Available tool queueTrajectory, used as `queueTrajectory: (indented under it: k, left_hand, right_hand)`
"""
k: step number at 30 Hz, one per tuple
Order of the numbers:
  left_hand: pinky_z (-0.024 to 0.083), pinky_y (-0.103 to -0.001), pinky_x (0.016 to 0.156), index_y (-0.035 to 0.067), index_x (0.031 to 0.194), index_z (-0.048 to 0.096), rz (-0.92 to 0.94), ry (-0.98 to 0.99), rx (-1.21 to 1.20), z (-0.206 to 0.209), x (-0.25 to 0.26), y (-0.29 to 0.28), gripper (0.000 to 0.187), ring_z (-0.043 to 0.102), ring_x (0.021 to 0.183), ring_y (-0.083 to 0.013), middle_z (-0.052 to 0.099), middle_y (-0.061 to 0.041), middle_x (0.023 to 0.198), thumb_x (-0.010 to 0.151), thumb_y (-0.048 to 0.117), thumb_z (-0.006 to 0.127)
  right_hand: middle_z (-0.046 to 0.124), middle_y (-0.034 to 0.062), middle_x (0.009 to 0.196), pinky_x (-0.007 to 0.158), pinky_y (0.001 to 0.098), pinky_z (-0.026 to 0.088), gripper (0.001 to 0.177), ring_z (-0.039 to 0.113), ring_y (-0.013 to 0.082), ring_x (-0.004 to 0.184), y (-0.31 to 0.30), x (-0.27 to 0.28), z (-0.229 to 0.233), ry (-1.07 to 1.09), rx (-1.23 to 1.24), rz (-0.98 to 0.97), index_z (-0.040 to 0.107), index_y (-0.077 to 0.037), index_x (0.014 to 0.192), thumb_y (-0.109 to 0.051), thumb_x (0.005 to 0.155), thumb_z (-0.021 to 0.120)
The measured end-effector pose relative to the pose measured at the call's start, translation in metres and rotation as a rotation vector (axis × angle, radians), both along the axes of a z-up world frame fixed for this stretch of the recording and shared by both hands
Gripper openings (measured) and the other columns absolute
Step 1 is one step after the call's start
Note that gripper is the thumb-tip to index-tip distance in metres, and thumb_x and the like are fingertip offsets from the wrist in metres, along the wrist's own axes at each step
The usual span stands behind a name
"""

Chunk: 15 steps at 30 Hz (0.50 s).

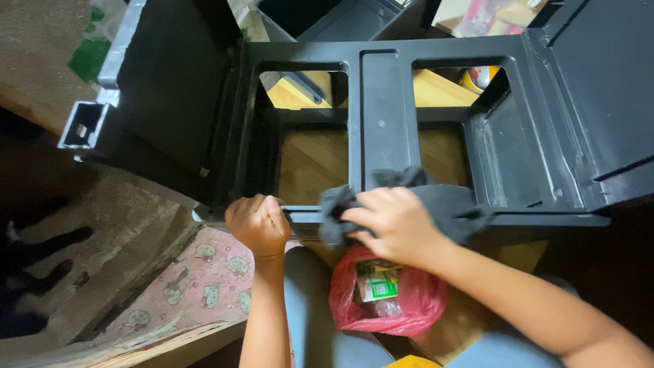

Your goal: The person wipes the interior and exterior surfaces of a black plastic crate using a dark cloth. They clean the inside compartments, edges, and then flip the crate to wipe the top surface.

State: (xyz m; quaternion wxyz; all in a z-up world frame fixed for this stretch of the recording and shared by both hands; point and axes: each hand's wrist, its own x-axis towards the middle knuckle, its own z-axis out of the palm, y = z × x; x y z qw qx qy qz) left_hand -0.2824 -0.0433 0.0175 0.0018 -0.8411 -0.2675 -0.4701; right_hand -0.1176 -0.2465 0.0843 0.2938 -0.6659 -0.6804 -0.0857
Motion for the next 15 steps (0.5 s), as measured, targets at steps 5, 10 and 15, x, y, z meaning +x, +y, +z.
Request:
queueTrajectory:
  k: [5, 10, 15]
  left_hand:
    - [0.044, -0.049, 0.093, 0.007, 0.087, 0.059, -0.016, -0.079, -0.069, -0.005, -0.005, -0.014, 0.017, 0.058, 0.089, -0.0352, 0.061, -0.011, 0.089, 0.101, 0.015, 0.053]
    - [0.041, -0.052, 0.105, 0.009, 0.123, 0.05, -0.032, -0.294, -0.257, -0.057, -0.014, -0.123, 0.037, 0.056, 0.116, -0.0367, 0.057, -0.014, 0.12, 0.094, 0.022, 0.067]
    - [0.036, -0.06, 0.096, 0.003, 0.133, 0.047, 0.025, 0.353, -0.963, -0.115, -0.006, -0.211, 0.086, 0.051, 0.114, -0.0449, 0.048, -0.028, 0.128, 0.071, 0.048, 0.086]
  right_hand:
    - [0.063, 0.0075, 0.085, 0.071, 0.045, 0.047, 0.038, 0.064, 0.0305, 0.083, -0.085, 0.047, -0.011, -0.172, -0.034, -0.281, 0.072, -0.019, 0.104, -0.035, 0.071, 0.082]
    - [0.06, 0.0121, 0.086, 0.077, 0.0467, 0.048, 0.035, 0.062, 0.0341, 0.085, -0.153, 0.086, -0.021, -0.256, 0.068, -0.522, 0.071, -0.017, 0.113, -0.032, 0.083, 0.079]
    - [0.059, 0.0109, 0.082, 0.076, 0.0475, 0.047, 0.036, 0.062, 0.0345, 0.084, -0.151, 0.078, -0.017, -0.255, 0.03, -0.511, 0.071, -0.018, 0.11, -0.036, 0.08, 0.082]
